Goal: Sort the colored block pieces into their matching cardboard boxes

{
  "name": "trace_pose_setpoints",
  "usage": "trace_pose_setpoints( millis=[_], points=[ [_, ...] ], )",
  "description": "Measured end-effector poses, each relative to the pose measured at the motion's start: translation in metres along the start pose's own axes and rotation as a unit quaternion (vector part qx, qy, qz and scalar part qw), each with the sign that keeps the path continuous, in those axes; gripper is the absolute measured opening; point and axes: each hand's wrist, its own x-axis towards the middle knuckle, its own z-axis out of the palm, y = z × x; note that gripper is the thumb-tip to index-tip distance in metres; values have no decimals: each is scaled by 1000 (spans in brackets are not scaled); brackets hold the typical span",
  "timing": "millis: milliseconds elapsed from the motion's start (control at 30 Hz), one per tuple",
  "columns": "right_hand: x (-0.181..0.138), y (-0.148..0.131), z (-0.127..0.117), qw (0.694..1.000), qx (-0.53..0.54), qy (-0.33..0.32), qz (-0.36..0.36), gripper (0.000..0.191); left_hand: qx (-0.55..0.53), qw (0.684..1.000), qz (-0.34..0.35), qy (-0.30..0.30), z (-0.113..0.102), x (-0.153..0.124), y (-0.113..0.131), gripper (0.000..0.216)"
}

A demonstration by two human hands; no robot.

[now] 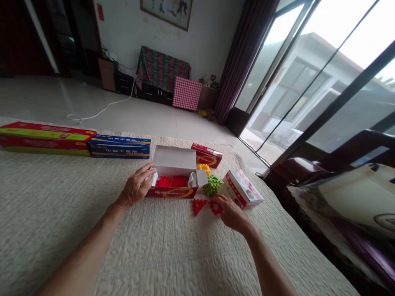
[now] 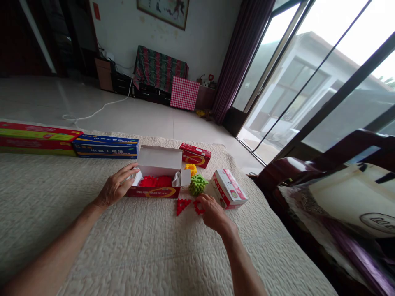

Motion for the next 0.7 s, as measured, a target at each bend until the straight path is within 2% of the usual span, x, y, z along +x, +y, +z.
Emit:
trace_pose_setpoints(
  millis=[167,267,400,500,567,700],
  points=[
    [-2,0,2,999,-18,-7,27,41,-4,1000,-3,9,0,0,1,33],
    [-9,-5,-4,999,-31,-10,39,34,-7,1000,-6,6,1,1,1,34],
    [-3,-34,-29,999,5,49,1,32,-7,1000,-6,5,0,1,3,34],
    [25,-71,-46,991,29,103,-77,33,-3,1000,-5,5,0,1,3,34],
    [52,-94,-49,987,36,112,-107,39,-3,1000,-4,8,1,0,3,34],
    [106,-120,-36,985,32,74,-155,38,-7,1000,-5,11,2,0,3,34]
  ],
)
